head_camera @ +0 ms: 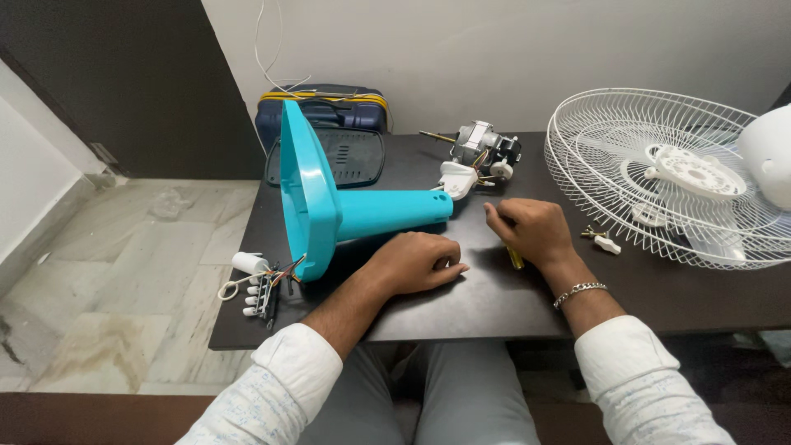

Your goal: The person disassembles a teal fan base, removes the motor, and then reassembles the base by connecting internal wires and securing components with a screwdriver. The fan blade cage and other parts remain on the table during the process.

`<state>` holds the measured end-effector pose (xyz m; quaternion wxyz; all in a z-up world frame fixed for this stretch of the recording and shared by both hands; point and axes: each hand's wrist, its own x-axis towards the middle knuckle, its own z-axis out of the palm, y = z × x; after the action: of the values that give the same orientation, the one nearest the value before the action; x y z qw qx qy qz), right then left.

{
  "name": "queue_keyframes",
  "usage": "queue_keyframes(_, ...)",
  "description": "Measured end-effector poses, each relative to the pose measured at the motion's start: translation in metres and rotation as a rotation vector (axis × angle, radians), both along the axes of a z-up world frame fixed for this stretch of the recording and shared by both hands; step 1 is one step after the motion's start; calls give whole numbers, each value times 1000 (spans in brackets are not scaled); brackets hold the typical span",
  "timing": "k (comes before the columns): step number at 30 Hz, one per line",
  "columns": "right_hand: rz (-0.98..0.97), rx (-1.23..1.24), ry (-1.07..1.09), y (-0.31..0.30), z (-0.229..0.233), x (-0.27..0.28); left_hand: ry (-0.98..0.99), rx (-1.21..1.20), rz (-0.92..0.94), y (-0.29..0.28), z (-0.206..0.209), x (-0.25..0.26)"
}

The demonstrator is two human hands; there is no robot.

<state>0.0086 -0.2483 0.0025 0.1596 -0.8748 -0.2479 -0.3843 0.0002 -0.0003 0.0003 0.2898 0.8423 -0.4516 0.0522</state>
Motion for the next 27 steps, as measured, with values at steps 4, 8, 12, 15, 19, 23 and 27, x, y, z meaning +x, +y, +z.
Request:
queue_keyframes(4,13,-9,-7,1,2,-1,-52,-58,-20,0,1,-1)
queue_keyframes(8,30,-3,-2,2,4,0,-41,-51,-33,1,7,-5)
queue_keyframes(12,24,-14,4,3,3,-2,-138,-94,-119,-1,22,-17)
queue_keyframes(15,17,-21,-5,4,4,-1,-121,-128,-172,0,43,-36)
queue_keyframes(19,22,-21,24,3,5,0,-59,-171,-230,21,71,-71)
queue_keyframes(23,35,-22,23,4,5,-2,-28,-291,-177,90,90,-90)
queue_keyframes(27,10,-42,45,5,6,-2,28,-385,202,168,95,-87)
